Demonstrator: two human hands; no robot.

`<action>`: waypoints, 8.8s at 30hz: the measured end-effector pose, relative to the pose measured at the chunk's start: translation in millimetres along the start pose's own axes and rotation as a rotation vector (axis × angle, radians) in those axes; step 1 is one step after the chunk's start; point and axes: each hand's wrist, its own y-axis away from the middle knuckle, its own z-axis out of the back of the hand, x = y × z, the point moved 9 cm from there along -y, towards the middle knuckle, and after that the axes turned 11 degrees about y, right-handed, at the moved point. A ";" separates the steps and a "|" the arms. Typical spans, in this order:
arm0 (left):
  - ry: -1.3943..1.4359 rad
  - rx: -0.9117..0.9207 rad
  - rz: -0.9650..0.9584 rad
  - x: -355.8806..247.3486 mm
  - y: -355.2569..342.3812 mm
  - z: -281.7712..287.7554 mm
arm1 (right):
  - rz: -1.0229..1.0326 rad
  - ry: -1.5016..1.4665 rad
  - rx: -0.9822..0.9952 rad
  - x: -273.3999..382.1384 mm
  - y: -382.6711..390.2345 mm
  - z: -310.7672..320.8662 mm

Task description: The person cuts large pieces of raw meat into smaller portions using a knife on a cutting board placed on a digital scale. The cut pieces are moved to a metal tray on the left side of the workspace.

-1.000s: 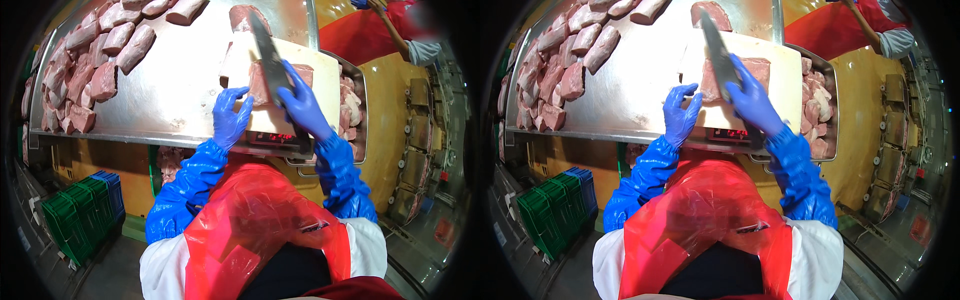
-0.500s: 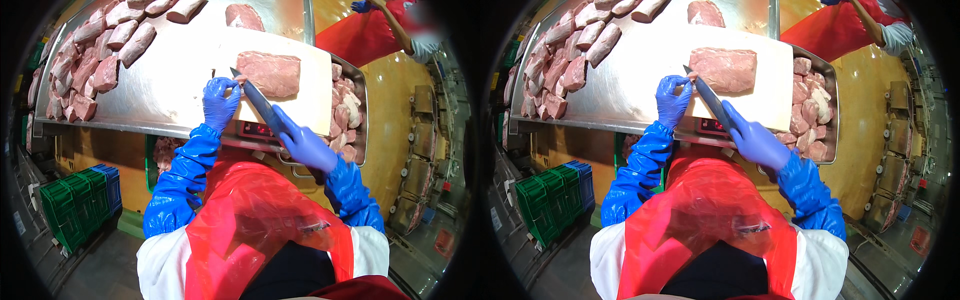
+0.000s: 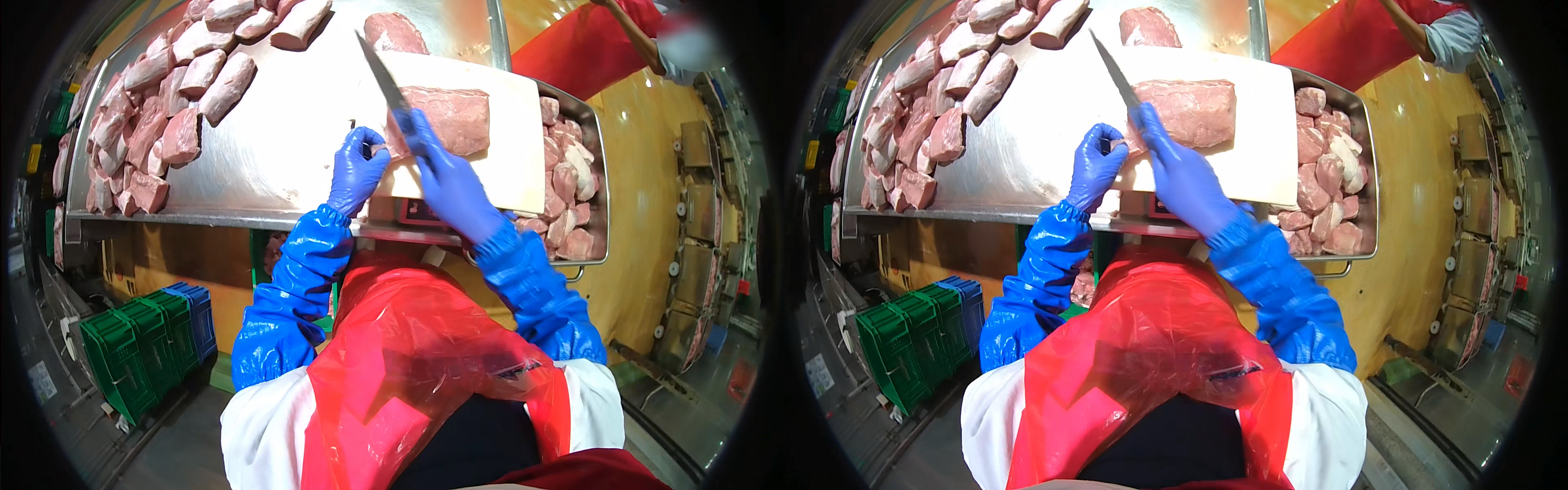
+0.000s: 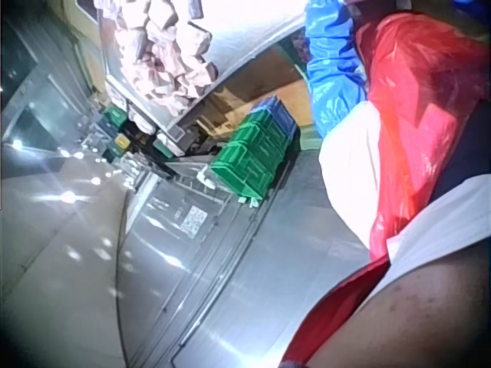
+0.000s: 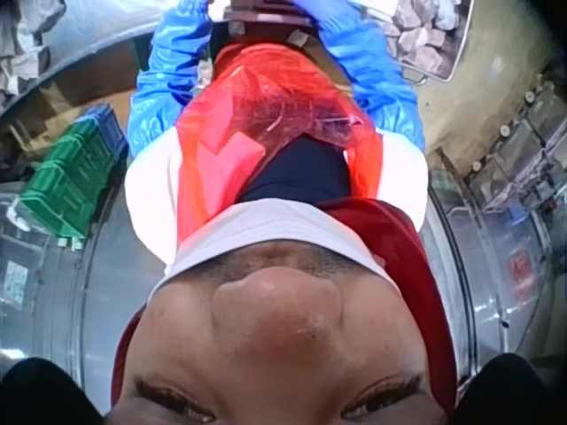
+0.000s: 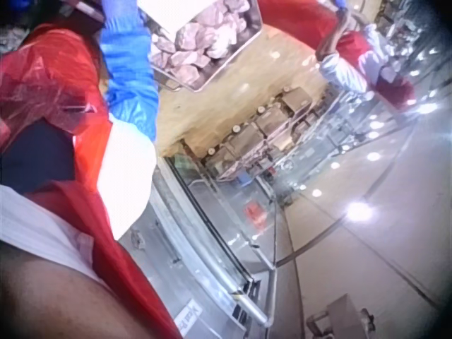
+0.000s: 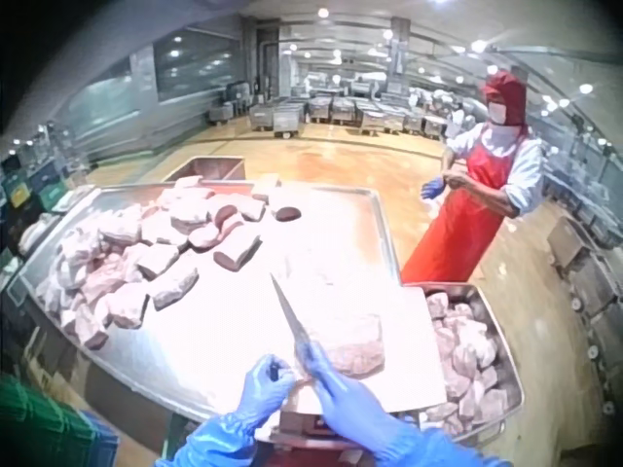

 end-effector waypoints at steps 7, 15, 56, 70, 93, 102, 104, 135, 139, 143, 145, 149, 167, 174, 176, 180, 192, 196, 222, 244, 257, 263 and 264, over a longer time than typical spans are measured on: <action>-0.070 0.154 -0.281 -13.2 -2.7 11.4 | -0.152 0.431 0.525 -13.5 85.4 -28.7; 0.296 0.252 -0.040 -45.6 44.9 63.8 | -0.177 0.371 0.430 0.4 25.7 -46.0; -0.180 -0.050 -0.380 -36.8 -2.4 -56.6 | -0.247 -0.048 0.303 -81.4 136.3 70.0; 0.182 0.100 -0.069 14.6 -41.2 -17.1 | -0.249 0.326 0.465 -21.8 89.9 -15.6; -0.418 0.416 -0.755 -115.5 -46.0 -140.2 | -0.708 -0.938 -0.299 -123.1 114.5 22.5; -0.744 0.317 -0.477 -28.7 -97.8 -127.3 | -0.554 -1.165 -0.409 -108.6 44.6 -22.6; -0.604 -0.003 -0.528 -28.7 -55.6 -70.7 | -0.593 -1.003 -0.453 -123.5 28.2 -20.6; -0.510 -0.061 -0.610 -46.3 30.0 -54.1 | -0.065 0.015 0.297 -66.4 49.9 -0.3; -0.561 -0.084 -0.688 -48.8 37.6 -53.8 | -0.115 0.170 0.529 -86.8 141.3 35.3; -0.240 -0.312 -0.283 -31.5 21.1 -5.3 | -0.074 0.235 0.431 -87.6 142.7 71.2; -0.340 -0.100 -0.478 -60.7 31.7 -51.1 | -0.123 0.099 0.235 -68.8 119.0 75.4; -0.361 -0.037 -0.395 -35.1 8.4 -45.4 | -0.067 -0.058 -0.007 -23.0 45.4 30.3; 0.298 0.469 0.104 -54.9 63.2 86.8 | -0.265 0.131 0.154 -25.8 2.1 -25.9; -0.469 0.540 0.564 109.3 178.3 166.9 | -0.501 -0.461 -0.174 -110.6 59.1 40.0; -0.281 0.381 0.466 27.3 100.3 63.8 | -0.542 -0.719 -0.239 -126.7 57.3 35.5; -0.291 0.019 -0.406 -44.5 -49.0 -44.7 | -0.441 -0.884 -0.356 -128.7 18.7 11.0; 0.184 -0.156 0.011 11.6 51.7 35.2 | -0.165 -0.196 0.140 -60.0 48.6 10.4; -0.043 -0.090 -0.260 -61.0 38.8 20.5 | -0.104 0.042 0.037 -43.6 -3.4 4.1; -0.333 -0.071 -0.676 -105.4 24.5 -50.7 | -0.077 0.244 0.325 -122.5 145.0 125.9; -0.502 0.224 -0.613 -24.8 5.3 -45.1 | -0.131 0.408 0.421 -42.3 101.0 10.2; -0.541 0.406 -0.632 -31.0 -18.7 -39.0 | -0.255 0.012 -0.045 -8.7 -6.4 10.0; -0.457 0.352 -0.640 -26.8 -50.0 -32.2 | -0.250 0.315 0.272 -13.7 34.5 -29.8; -0.465 0.287 -0.593 -25.4 -64.6 -25.6 | -0.279 0.376 0.355 -13.7 68.1 -23.2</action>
